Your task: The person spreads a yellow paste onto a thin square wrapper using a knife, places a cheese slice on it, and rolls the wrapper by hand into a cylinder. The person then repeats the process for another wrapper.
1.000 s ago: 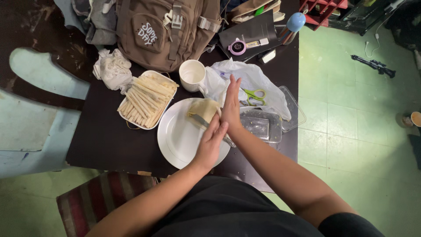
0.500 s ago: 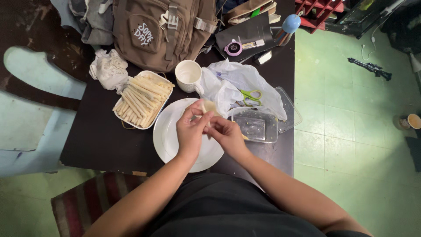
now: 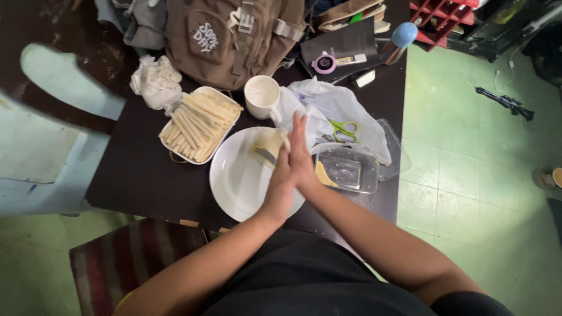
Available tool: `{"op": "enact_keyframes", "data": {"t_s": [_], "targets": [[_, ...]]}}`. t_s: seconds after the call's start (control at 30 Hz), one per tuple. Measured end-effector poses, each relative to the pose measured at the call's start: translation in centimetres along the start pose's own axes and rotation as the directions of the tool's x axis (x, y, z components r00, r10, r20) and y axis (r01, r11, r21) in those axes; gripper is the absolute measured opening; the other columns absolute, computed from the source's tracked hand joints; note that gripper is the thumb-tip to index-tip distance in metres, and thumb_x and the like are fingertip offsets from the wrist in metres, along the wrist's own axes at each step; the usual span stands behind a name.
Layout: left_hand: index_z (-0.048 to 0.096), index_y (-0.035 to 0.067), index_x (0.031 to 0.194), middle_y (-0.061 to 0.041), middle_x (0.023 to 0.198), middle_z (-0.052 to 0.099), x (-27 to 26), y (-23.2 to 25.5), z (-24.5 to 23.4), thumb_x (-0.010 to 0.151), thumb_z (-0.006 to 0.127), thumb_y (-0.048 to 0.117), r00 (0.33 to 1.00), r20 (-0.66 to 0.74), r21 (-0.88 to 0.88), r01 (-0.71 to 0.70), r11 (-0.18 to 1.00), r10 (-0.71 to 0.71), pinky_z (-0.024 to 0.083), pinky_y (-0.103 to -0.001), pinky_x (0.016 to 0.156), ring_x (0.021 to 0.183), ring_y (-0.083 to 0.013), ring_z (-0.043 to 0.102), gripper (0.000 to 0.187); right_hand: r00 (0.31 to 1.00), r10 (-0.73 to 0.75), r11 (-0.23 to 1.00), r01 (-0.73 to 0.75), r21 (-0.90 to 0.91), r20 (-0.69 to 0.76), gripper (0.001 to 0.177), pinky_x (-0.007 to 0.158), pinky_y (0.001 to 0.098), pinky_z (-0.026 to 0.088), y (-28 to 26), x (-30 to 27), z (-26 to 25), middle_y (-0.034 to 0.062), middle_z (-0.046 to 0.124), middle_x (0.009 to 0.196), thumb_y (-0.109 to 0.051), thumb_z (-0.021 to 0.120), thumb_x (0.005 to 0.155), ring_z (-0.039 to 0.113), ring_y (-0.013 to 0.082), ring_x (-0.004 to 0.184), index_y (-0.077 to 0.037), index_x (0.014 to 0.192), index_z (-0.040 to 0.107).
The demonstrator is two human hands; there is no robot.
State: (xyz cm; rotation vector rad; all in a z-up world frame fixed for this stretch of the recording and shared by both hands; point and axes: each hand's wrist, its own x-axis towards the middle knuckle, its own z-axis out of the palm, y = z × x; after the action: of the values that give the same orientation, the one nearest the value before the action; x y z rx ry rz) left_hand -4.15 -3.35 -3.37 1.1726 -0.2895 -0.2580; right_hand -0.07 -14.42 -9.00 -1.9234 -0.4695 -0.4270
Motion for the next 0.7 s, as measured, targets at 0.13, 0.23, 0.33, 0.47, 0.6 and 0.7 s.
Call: {"op": "enact_keyframes", "data": {"t_s": [0.13,0.23,0.33,0.47,0.6,0.7], "targets": [[0.047,-0.006,0.143,-0.019,0.145,0.049,-0.7,0.8,-1.5,0.111,0.056,0.017,0.999,-0.031,-0.158,0.004,0.987,-0.009,0.036,-0.033,0.117,0.139,-0.0215,0.045,0.041,0.991,0.131,0.972,-0.128,-0.195,-0.002,0.065,0.132,0.0461,0.017,1.5,2.6,0.9,0.0293,0.003,0.174,-0.038,0.035,0.12,-0.002,0.0362,0.164,0.0,0.169,0.014],[0.067,-0.007,0.133,-0.016,0.102,0.053,-0.4,1.9,-4.5,0.11,0.061,0.013,0.919,-0.309,-0.19,0.193,0.963,-0.245,0.041,-0.034,0.076,0.085,-0.0209,0.046,0.031,0.814,0.578,0.804,-0.558,0.203,-0.054,0.061,0.104,0.0378,0.049,-0.2,4.3,3.1,0.0226,0.033,0.164,-0.043,0.041,0.111,0.04,0.0293,0.145,0.0,0.154,0.036],[0.066,0.0,0.112,-0.005,0.106,0.073,0.2,3.8,-8.5,0.098,0.06,0.018,0.859,-0.392,-0.264,0.238,0.935,-0.329,0.064,-0.03,0.075,0.084,-0.0144,0.072,0.023,0.785,0.618,0.764,-0.59,0.261,-0.035,0.053,0.072,0.0309,0.054,-1.8,3.8,5.4,0.0177,0.065,0.129,-0.042,0.042,0.105,0.064,0.0219,0.09,-0.001,0.136,0.057],[0.065,-0.001,0.11,-0.008,0.109,0.072,0.5,6.2,-14.5,0.098,0.063,0.016,0.842,-0.456,-0.25,0.19,0.949,-0.289,0.064,-0.035,0.079,0.092,-0.0171,0.074,0.021,0.714,0.638,0.556,-0.686,0.469,0.288,0.029,0.068,0.0275,0.052,-3.2,2.8,7.4,0.0094,0.068,0.093,-0.023,0.062,0.103,0.062,0.0123,0.073,0.001,0.119,0.062],[0.069,-0.001,0.108,-0.01,0.1,0.069,0.5,6.6,-19.9,0.098,0.067,0.016,0.822,-0.429,-0.202,0.317,0.927,-0.375,0.064,-0.036,0.077,0.087,-0.0183,0.073,0.02,0.622,0.658,0.457,-0.778,0.431,0.425,0.022,0.067,0.0268,0.054,-5.0,3.5,9.5,0.0087,0.073,0.087,-0.009,0.067,0.095,0.064,0.012,0.066,0.001,0.116,0.065],[0.065,0.002,0.105,-0.008,0.096,0.072,1.4,5.8,-24.1,0.093,0.07,0.013,0.859,-0.383,-0.116,0.319,0.941,-0.339,0.065,-0.036,0.079,0.085,-0.0178,0.072,0.016,0.541,0.726,0.363,-0.826,0.431,0.424,0.022,0.066,0.0262,0.052,-5.3,4.6,11.1,0.0097,0.074,0.09,-0.006,0.067,0.095,0.063,0.0127,0.066,0.002,0.115,0.064]]}}
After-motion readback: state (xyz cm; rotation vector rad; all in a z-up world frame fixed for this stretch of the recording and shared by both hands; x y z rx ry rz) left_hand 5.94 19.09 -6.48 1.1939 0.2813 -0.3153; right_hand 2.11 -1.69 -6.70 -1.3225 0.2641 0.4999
